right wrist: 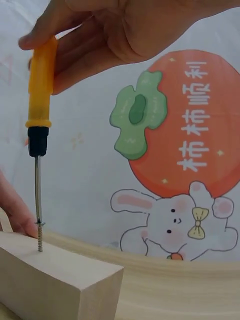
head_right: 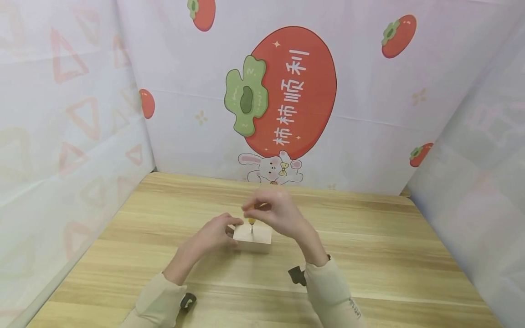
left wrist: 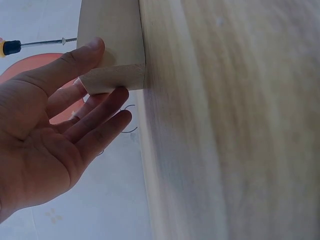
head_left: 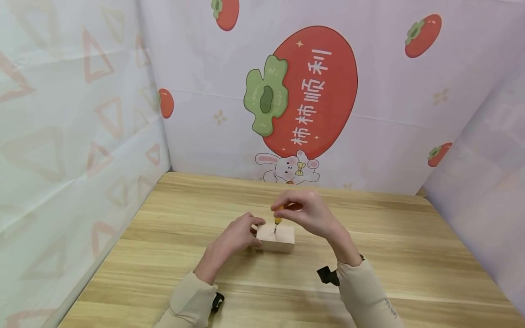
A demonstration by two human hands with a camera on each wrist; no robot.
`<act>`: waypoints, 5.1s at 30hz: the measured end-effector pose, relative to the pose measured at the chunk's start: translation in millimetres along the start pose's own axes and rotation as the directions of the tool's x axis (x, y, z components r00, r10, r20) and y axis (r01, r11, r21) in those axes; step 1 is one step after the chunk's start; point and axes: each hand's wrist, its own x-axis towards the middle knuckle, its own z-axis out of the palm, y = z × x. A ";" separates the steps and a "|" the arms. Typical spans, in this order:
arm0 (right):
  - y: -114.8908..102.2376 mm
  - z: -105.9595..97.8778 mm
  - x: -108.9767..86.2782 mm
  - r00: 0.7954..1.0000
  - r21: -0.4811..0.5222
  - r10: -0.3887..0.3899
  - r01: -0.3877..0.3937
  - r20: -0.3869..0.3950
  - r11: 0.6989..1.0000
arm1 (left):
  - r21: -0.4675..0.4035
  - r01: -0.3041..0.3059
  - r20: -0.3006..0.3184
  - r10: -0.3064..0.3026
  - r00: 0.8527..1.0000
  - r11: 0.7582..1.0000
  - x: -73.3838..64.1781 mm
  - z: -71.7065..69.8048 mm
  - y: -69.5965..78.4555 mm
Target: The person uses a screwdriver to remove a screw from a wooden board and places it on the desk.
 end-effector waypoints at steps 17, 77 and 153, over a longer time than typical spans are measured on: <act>-2.5 8.7 -5.9 0.957 0.003 0.189 -0.193 -0.222 0.981 | -0.001 0.017 0.019 -0.017 1.000 1.000 0.4 -3.3 2.0; -16.8 15.4 -5.0 0.920 -0.158 0.160 -0.228 -0.357 0.961 | 0.013 0.010 0.006 -0.010 1.000 1.000 1.4 0.4 3.3; -13.9 14.5 -10.1 0.935 -0.124 0.149 -0.198 -0.323 0.972 | -0.004 0.015 0.000 -0.015 1.000 1.000 0.0 -1.6 4.2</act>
